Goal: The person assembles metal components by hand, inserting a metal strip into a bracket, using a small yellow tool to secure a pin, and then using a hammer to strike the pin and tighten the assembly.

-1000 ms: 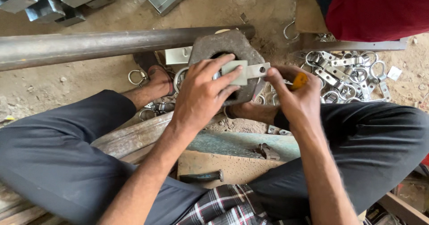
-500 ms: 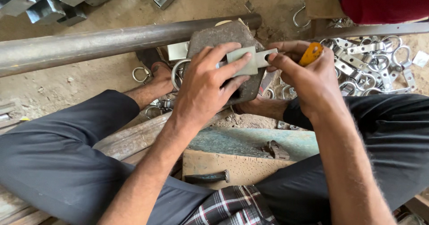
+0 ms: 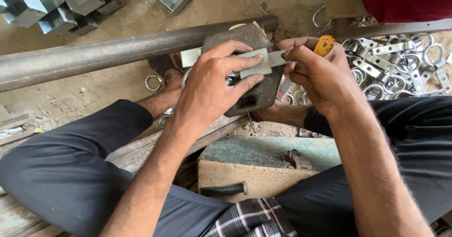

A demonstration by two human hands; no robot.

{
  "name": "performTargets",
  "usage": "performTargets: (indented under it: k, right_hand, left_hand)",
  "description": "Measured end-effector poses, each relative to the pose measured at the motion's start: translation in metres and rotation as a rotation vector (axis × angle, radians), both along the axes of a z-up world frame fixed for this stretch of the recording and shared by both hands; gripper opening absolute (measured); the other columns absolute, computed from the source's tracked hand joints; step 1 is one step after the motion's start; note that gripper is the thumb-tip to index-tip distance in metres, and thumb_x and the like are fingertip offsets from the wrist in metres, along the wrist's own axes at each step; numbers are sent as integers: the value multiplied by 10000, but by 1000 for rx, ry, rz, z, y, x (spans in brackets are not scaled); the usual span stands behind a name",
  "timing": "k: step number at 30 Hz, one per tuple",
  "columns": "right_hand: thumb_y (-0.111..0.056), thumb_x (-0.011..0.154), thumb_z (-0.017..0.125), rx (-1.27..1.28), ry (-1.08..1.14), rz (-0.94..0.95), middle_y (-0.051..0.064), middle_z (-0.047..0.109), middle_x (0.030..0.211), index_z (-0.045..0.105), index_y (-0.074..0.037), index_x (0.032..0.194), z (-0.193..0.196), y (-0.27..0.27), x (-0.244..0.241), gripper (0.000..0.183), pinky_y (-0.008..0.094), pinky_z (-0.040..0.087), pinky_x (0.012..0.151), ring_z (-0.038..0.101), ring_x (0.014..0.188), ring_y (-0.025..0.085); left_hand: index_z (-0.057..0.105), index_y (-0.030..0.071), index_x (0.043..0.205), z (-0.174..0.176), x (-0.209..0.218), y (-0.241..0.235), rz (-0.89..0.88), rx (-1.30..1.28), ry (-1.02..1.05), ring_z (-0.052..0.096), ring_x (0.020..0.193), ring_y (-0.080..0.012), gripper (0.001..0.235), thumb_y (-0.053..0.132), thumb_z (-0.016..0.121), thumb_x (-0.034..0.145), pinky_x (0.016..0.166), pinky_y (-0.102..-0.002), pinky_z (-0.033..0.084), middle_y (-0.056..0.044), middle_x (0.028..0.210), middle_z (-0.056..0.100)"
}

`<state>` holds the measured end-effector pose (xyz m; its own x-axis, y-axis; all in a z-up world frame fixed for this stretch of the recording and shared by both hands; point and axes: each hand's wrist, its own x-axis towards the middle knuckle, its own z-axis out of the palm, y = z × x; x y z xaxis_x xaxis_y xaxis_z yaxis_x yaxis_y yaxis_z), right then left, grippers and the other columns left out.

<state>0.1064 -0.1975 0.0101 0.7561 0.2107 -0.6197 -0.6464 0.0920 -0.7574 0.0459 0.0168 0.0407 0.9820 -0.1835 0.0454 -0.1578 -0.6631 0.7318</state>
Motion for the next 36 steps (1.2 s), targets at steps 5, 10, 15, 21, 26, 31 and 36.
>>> performTargets:
  k: [5, 10, 15, 21, 26, 31, 36]
  right_hand:
    - [-55, 934, 676, -51, -2, 17, 48, 706, 881, 698, -5, 1129, 2, 1, -1, 203, 182, 596, 641, 680, 719, 70]
    - [-51, 895, 694, -154, -55, 90, 48, 710, 878, 685, -40, 1123, 2, 2, -5, 228, 226, 631, 723, 688, 754, 90]
    - [-100, 939, 709, -260, -214, 203, 44, 718, 858, 685, -55, 1139, 4, -3, -11, 206, 218, 555, 663, 671, 764, 77]
    - [-125, 943, 723, -259, -234, 208, 36, 726, 824, 677, -60, 1147, 8, -3, -13, 219, 202, 495, 589, 659, 724, 70]
    - [-106, 966, 700, -222, -297, 206, 57, 716, 828, 664, -37, 1182, 5, -4, -15, 230, 215, 419, 554, 597, 687, 88]
    - [-72, 986, 680, -223, -450, 205, 63, 718, 900, 645, -5, 1208, -1, -5, -17, 234, 211, 531, 672, 663, 784, 88]
    - [-105, 988, 681, -309, -476, 231, 61, 713, 873, 651, -12, 1214, 0, -5, -16, 246, 241, 582, 686, 685, 770, 104]
  left_hand:
    - [789, 120, 1162, -5, 0, 0, -9, 20, -1, 692, 1121, -240, 330, 211, 859, 852, 963, -385, 563, -85, 1249, 713]
    - [790, 137, 1142, -20, -9, -8, 17, 116, -48, 649, 1152, -233, 337, 210, 873, 824, 1013, -382, 559, -82, 1303, 666]
    - [793, 158, 1135, -39, -16, -15, 46, 173, -134, 643, 1125, -223, 330, 204, 875, 818, 1003, -360, 578, -71, 1314, 650]
    - [784, 123, 1144, -44, -19, -14, 51, 138, -189, 633, 1104, -225, 349, 267, 878, 840, 935, -362, 585, -82, 1296, 645]
    - [791, 122, 1150, -46, -20, -18, 73, 161, -201, 641, 1095, -211, 335, 258, 863, 852, 940, -353, 586, -62, 1268, 653]
    - [794, 134, 1129, -47, -17, -20, 84, 147, -236, 639, 1123, -211, 310, 243, 865, 848, 1004, -361, 569, -46, 1254, 652]
    - [794, 126, 1121, -49, -16, -20, 85, 176, -267, 625, 1107, -236, 311, 250, 863, 845, 981, -361, 571, -63, 1251, 650]
